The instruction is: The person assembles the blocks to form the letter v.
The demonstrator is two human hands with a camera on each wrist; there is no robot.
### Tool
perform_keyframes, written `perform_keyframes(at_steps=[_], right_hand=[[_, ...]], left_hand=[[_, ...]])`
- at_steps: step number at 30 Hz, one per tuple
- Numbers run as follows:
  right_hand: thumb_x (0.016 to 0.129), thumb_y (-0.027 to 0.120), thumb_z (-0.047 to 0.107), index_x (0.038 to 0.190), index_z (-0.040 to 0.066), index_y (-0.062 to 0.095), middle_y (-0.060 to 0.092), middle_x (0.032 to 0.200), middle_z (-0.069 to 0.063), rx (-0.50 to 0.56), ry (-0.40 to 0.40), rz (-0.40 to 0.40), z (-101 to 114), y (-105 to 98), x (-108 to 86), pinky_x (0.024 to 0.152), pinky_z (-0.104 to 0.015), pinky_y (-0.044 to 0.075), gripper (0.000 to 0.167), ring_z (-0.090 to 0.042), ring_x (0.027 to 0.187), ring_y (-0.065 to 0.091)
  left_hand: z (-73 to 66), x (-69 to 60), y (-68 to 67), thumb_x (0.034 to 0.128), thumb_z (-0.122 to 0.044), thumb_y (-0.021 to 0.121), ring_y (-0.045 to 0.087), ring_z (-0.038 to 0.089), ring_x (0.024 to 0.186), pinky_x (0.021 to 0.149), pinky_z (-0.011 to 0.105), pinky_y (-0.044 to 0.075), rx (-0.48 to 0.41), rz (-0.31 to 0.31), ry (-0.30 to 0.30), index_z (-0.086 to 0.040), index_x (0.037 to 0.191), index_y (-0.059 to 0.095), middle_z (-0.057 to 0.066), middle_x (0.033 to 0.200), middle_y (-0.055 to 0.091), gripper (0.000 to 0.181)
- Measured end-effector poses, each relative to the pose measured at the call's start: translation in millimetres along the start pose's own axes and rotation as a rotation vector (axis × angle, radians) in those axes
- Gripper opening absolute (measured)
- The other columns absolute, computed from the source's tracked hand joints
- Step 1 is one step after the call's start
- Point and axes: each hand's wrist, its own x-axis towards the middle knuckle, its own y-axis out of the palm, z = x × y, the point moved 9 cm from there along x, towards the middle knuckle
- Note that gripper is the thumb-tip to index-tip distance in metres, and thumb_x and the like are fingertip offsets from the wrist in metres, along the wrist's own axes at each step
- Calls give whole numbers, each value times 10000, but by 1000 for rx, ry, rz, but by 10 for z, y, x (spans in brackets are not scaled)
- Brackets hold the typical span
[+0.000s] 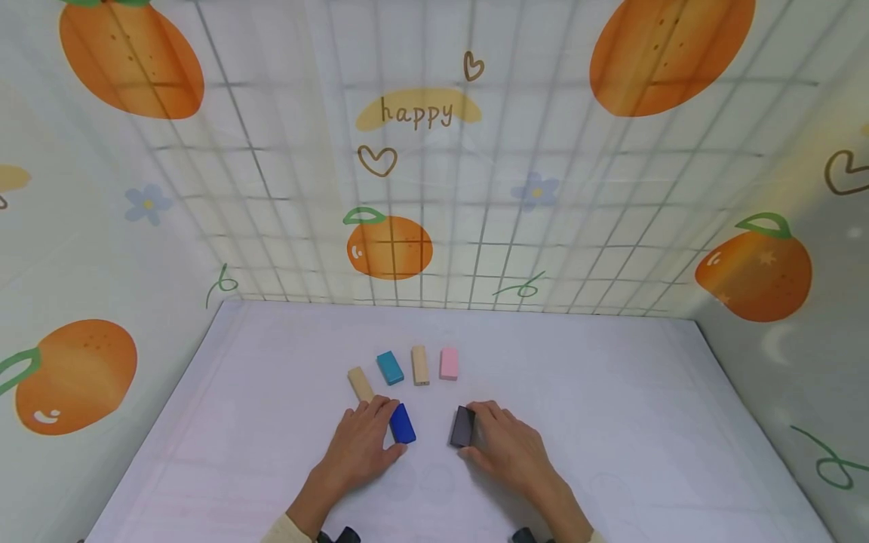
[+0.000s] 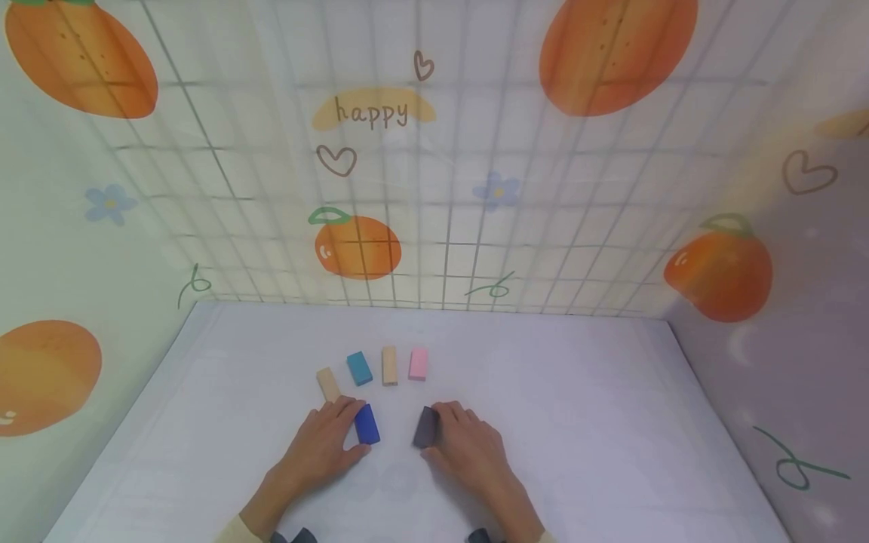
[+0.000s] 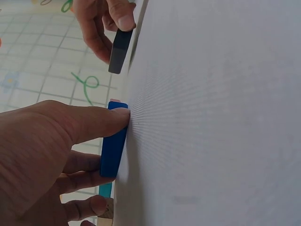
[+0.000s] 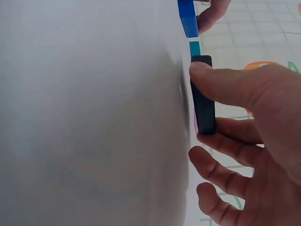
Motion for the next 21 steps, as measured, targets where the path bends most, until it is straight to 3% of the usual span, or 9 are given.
perform_keyframes(at_steps=[6, 10, 15, 21], right_hand=[[790, 865, 396, 1324, 129, 578, 617, 1289, -40, 5, -10, -26, -37, -27, -55, 674, -363, 537, 662, -228, 1051, 657], [790, 865, 393, 1332, 139, 571, 612, 1293, -28, 6, -6, -29, -70, -33, -89, 538, -289, 458, 667, -155, 853, 646], [803, 857, 381, 1357, 145, 557, 594, 1317, -22, 26, 11, -20, -111, -44, -135, 443, -265, 343, 673, -84, 546, 409], [800, 862, 362, 1342, 136, 561, 593, 1300, -5, 42, -10, -50, -122, -91, -200, 420, -258, 295, 660, -70, 480, 272]], left_hand=[[-11, -8, -9, 875, -458, 769, 543, 254, 1227, 968, 455, 470, -19, 6, 3, -108, 1440, 536, 64, 1398, 543, 704], [-5, -10, -2, 879, -447, 768, 543, 258, 1260, 991, 461, 477, -41, 15, 0, -100, 1448, 528, 74, 1414, 533, 708], [6, -7, 14, 885, -447, 763, 537, 247, 1290, 993, 456, 494, -52, 31, -6, -98, 1459, 515, 80, 1427, 522, 716], [7, -5, 22, 887, -449, 762, 565, 232, 1268, 949, 443, 526, -57, 41, -10, -104, 1465, 507, 77, 1427, 520, 720]])
